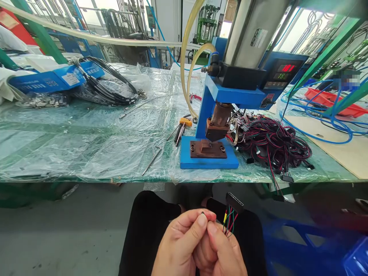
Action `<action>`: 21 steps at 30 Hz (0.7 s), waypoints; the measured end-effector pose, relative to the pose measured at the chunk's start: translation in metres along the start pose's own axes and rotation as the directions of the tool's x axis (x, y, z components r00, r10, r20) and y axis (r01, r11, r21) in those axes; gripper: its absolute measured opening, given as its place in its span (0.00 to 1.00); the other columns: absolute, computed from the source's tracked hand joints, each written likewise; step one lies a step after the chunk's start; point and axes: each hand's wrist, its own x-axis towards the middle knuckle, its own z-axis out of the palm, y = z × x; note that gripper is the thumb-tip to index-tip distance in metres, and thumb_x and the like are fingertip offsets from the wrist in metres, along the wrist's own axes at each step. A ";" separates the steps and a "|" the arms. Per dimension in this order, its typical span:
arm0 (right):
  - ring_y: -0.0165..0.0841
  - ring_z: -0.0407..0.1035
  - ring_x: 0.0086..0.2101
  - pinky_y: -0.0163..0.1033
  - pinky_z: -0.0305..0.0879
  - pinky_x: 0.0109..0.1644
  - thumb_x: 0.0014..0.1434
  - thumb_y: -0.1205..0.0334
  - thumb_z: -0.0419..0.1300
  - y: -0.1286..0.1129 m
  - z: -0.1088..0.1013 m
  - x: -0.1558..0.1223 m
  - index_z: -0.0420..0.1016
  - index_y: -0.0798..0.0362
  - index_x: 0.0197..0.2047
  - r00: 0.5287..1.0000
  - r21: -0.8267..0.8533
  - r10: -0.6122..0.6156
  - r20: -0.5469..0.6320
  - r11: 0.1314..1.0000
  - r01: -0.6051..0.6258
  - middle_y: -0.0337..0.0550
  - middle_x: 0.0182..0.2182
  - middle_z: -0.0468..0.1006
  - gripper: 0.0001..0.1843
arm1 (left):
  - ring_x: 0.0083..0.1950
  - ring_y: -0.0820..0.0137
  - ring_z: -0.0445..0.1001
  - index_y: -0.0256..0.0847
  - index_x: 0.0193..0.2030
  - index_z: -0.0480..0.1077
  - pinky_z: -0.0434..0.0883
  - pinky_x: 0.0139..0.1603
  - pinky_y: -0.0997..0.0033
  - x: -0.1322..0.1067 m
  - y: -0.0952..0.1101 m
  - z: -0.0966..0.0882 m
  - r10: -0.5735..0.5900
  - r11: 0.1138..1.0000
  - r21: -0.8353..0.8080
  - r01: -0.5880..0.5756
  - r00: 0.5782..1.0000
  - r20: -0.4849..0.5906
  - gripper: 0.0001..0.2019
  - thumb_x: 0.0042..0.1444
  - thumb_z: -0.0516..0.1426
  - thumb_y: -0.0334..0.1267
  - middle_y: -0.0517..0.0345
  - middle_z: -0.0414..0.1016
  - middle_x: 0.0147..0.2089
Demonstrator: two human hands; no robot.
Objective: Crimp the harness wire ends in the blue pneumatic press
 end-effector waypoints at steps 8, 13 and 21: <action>0.18 0.37 0.15 0.25 0.37 0.16 0.47 0.42 0.78 -0.012 0.002 0.009 0.65 0.51 0.26 0.996 -0.007 0.065 0.062 0.998 -0.065 0.22 0.14 0.51 0.29 | 0.39 0.66 0.83 0.39 0.37 0.85 0.78 0.40 0.77 0.006 0.012 -0.003 0.091 0.974 0.215 -0.075 0.994 -0.066 0.14 0.50 0.74 0.46 0.50 0.87 0.39; 0.20 0.41 0.17 0.26 0.42 0.18 0.53 0.52 0.76 -0.041 -0.008 0.009 0.64 0.52 0.24 0.996 0.094 0.006 0.088 0.995 -0.014 0.27 0.17 0.58 0.25 | 0.54 0.59 0.81 0.42 0.45 0.84 0.76 0.53 0.74 0.005 0.011 -0.014 0.131 0.922 0.377 -0.092 0.988 -0.080 0.17 0.54 0.71 0.50 0.51 0.86 0.48; 0.24 0.44 0.20 0.30 0.50 0.23 0.63 0.57 0.67 -0.091 -0.016 -0.001 0.72 0.55 0.24 0.993 0.193 -0.079 0.086 0.979 0.061 0.32 0.21 0.59 0.18 | 0.41 0.62 0.82 0.45 0.45 0.83 0.79 0.41 0.76 0.002 0.017 -0.024 0.166 0.681 0.720 -0.134 0.986 0.026 0.19 0.59 0.65 0.57 0.54 0.86 0.43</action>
